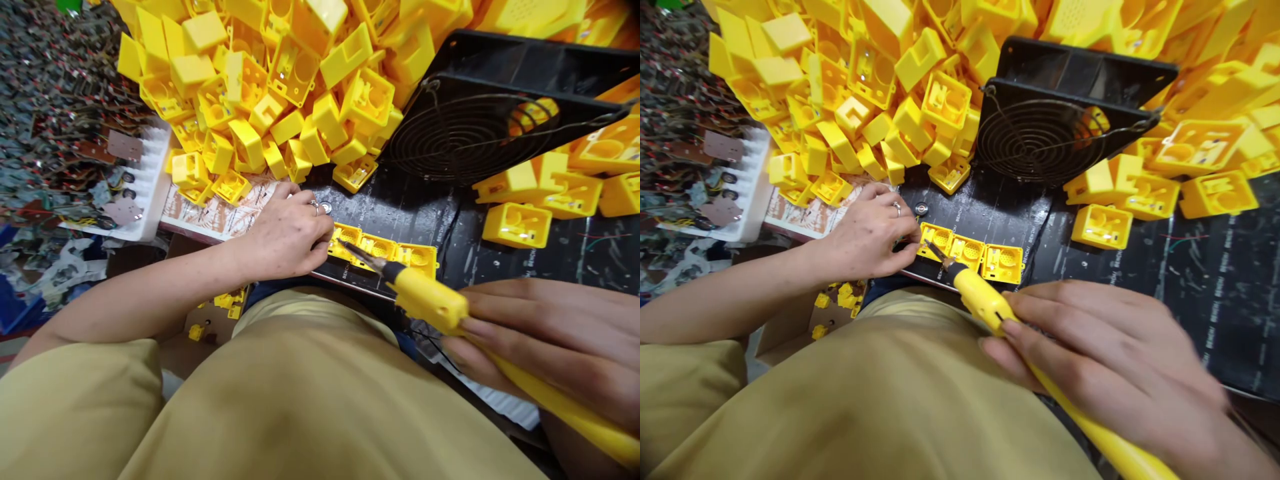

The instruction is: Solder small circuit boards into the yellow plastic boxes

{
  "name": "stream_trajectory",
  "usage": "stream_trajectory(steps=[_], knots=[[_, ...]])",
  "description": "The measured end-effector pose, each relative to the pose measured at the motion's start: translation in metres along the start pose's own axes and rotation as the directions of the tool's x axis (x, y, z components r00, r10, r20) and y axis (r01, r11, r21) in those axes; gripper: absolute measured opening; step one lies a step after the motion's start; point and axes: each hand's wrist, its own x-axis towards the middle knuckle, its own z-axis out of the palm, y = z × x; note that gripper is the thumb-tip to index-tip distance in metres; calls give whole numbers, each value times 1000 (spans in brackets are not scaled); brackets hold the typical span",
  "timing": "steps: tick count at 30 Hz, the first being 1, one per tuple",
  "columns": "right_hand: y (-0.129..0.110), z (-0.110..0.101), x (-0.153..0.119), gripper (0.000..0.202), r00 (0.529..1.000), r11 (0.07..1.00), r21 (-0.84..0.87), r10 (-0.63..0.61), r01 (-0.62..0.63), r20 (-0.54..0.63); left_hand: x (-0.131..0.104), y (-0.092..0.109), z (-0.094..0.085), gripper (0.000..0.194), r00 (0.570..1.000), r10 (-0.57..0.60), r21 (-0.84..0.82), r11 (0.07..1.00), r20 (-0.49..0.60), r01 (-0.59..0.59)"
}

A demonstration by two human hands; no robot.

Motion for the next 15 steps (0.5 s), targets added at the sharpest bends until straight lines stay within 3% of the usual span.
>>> stream_trajectory(steps=[5,11,15], knots=[[4,1,-6,21,997,997,13,-73,74,-34,0,0,-2,20,1000,0,12,1000,11,0],[0,7,-1,19,997,999,31,-25,28,-75,3,2,0,19,1000,9,23,1000,17,-9],[1,6,-1,24,996,1000,26,-16,18,-91,-2,-6,-10,18,997,-72,-97,993,-42,68]])
